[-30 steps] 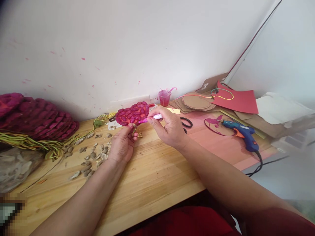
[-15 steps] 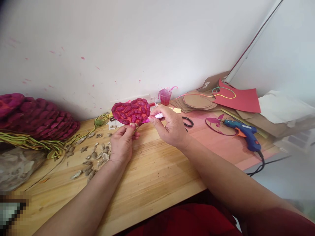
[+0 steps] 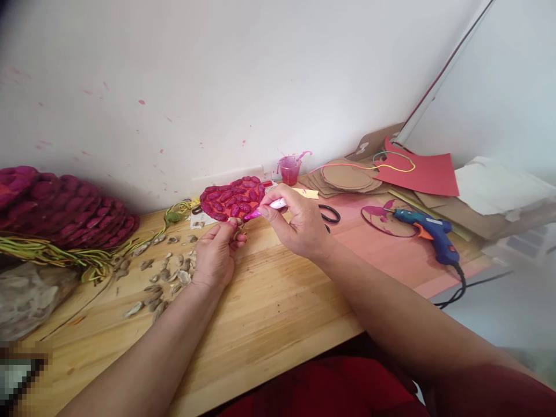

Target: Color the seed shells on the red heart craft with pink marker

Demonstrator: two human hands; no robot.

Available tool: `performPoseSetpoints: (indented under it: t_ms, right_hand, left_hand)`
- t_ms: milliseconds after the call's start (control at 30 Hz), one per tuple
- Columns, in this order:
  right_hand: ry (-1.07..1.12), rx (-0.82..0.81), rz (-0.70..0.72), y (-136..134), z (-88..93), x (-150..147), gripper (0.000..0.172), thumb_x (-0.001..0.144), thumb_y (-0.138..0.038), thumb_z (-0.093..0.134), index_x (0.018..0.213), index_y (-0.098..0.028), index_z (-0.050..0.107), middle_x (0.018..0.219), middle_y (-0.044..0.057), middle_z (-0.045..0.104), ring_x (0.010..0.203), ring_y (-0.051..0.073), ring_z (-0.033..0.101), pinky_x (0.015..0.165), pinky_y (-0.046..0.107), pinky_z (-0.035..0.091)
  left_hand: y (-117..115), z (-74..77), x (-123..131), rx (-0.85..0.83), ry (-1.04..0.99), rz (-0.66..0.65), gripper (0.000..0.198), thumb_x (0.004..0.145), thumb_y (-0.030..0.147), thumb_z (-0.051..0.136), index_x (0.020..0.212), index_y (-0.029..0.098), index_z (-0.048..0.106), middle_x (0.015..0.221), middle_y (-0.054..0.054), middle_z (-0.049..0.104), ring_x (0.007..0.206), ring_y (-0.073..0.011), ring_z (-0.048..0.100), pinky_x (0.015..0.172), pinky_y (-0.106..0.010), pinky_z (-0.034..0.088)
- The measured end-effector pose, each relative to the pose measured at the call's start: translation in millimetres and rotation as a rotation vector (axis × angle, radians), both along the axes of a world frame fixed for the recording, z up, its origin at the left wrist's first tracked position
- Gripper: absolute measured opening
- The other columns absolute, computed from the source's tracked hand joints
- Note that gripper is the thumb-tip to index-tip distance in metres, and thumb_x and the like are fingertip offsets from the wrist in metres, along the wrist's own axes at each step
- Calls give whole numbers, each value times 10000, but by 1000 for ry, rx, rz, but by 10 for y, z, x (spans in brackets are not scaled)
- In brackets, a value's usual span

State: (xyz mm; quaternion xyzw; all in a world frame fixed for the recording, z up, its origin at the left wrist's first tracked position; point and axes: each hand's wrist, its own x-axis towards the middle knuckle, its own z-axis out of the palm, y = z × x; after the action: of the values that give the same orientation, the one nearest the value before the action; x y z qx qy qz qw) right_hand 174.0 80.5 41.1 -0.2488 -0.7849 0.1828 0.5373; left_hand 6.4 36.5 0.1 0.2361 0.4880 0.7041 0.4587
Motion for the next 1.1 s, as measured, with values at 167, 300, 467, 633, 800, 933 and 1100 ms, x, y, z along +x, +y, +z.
performPoseSetpoints:
  t_ms: [167, 300, 467, 633, 800, 933, 1100]
  right_hand:
    - [-10, -2, -49, 16, -4, 8, 94, 952, -286, 648, 907, -210, 614, 837, -1, 674, 733, 128, 589, 699, 276, 460]
    - [55, -36, -26, 46, -37, 4, 81, 954, -286, 646, 931, -214, 617, 839, -7, 667, 734, 124, 586, 698, 272, 455]
    - [27, -31, -21, 61, -59, -9, 104, 951, -296, 652, 916, -214, 597, 836, -15, 671, 705, 112, 578, 653, 250, 442]
    - [16, -27, -47, 39, -45, -6, 118, 959, -314, 643, 916, -216, 594, 822, -12, 668, 689, 113, 567, 641, 254, 436]
    - [12, -31, -49, 17, -26, -11, 126, 969, -328, 629, 916, -217, 600, 827, -4, 673, 682, 116, 568, 635, 259, 441]
    - [2, 3, -60, 16, -22, -21, 111, 965, -309, 634, 912, -217, 601, 830, -7, 682, 682, 112, 576, 632, 254, 441]
    - [36, -19, -46, 17, -30, -28, 100, 964, -299, 635, 923, -214, 603, 832, -9, 681, 690, 110, 581, 628, 249, 435]
  left_hand:
    - [-5, -10, -6, -5, -19, 2, 333, 605, 392, 887, 678, 140, 681, 649, 18, 637, 509, -78, 576, 478, -185, 432]
    - [-13, 11, -2, -10, -32, -5, 334, 605, 389, 887, 684, 139, 680, 647, 17, 641, 501, -74, 576, 473, -180, 428]
    - [-10, 20, -2, -20, -58, -5, 339, 577, 372, 898, 681, 135, 679, 660, 19, 643, 498, -68, 575, 464, -174, 427]
    - [-1, 7, -12, -23, -61, 6, 375, 541, 394, 910, 698, 130, 696, 673, 17, 649, 504, -68, 579, 466, -173, 435]
    - [-6, 29, -11, -34, -106, -2, 407, 498, 389, 931, 720, 132, 707, 667, 25, 646, 498, -67, 583, 456, -167, 433]
    - [-1, 39, -7, -37, -113, 1, 420, 483, 387, 938, 728, 130, 713, 677, 25, 656, 491, -62, 581, 450, -162, 432]
    - [3, 27, -10, -28, -99, 2, 418, 487, 394, 939, 700, 126, 700, 647, 34, 638, 488, -64, 583, 448, -160, 431]
